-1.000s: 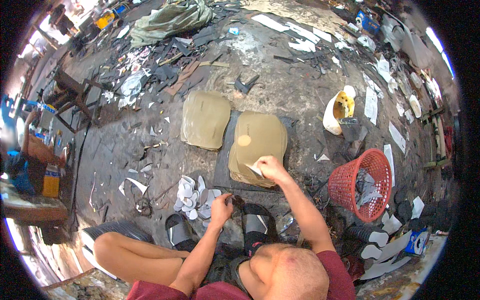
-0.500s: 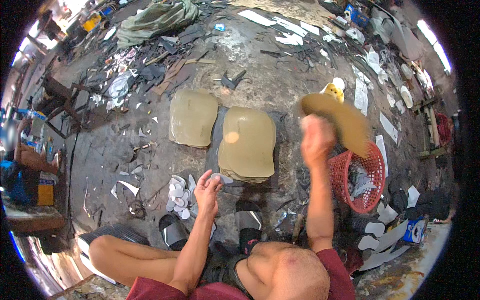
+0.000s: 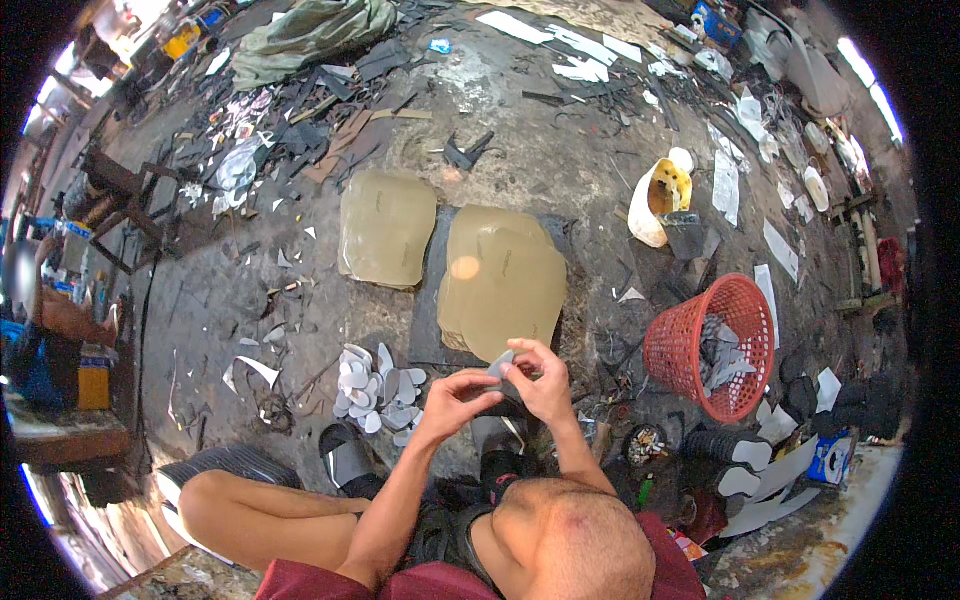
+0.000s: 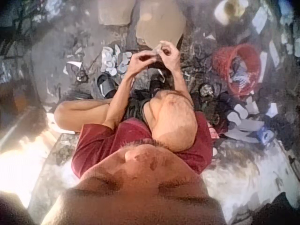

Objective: The person sits on the floor and repeatedly picks up small white insole pieces, places them onto larger tan shoe upper pieces, and stacks the assembled units. The person handles the parts one at a time and builds a growing stack of completed assemblies.

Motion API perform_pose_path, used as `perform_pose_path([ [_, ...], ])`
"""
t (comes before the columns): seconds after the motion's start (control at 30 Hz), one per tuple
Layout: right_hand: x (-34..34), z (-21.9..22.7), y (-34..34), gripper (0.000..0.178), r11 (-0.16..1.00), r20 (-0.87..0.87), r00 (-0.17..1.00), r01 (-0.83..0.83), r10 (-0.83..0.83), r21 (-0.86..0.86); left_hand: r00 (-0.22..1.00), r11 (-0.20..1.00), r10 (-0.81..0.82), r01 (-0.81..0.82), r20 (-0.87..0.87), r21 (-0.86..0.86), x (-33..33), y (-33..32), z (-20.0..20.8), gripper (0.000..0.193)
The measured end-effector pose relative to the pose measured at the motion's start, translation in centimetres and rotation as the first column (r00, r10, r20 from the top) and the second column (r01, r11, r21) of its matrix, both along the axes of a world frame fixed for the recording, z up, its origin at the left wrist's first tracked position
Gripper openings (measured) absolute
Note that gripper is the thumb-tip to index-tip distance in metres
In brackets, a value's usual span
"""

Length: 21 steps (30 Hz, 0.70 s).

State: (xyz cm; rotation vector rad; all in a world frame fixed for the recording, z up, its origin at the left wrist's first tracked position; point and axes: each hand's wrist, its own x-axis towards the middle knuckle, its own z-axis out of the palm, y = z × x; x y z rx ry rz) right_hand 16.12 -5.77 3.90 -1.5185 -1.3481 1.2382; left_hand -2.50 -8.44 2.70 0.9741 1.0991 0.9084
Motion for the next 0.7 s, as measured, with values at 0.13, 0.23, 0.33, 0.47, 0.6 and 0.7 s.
perform_pose_path([
  [0.13, 2.5, 0.1, -0.2, 0.046, 0.817, 0.701, 0.713, -0.396, -0.013, 0.418, 0.998, 0.981, 0.044, -0.052, -0.046, -0.186, -2.5, 1.5, -0.3, 0.020],
  [0.23, 4.1, 1.0, 1.5, 0.028, 0.925, 0.536, 0.843, -0.176, -0.035, 0.338, 0.957, 0.954, 0.267, -0.245, 0.115, -0.171, -2.4, 3.3, -0.8, 0.013],
  [0.33, 5.4, 3.8, 4.2, 0.022, 0.943, 0.305, 0.893, 0.323, -0.331, 0.080, 0.963, 0.969, 0.242, -0.246, -0.117, -0.024, -0.7, 5.6, -1.6, 0.017],
  [0.47, 4.3, 6.1, 6.3, 0.017, 0.770, 0.398, 0.872, -0.037, -0.287, 0.637, 0.601, 0.796, 0.383, 0.171, -0.701, 0.581, 0.9, 8.2, -3.3, 0.024],
  [0.6, -0.3, 2.0, 6.9, 0.020, 0.788, 0.427, 0.902, -0.216, -0.065, 0.577, 0.507, 0.731, 0.407, 0.318, -0.760, 0.604, 1.3, 8.2, -4.9, 0.022],
  [0.7, -2.4, -2.2, 5.3, 0.022, 0.818, 0.524, 0.852, -0.305, 0.005, 0.488, 0.489, 0.736, 0.369, 0.367, -0.791, 0.569, 0.5, 7.7, -5.5, 0.022],
])
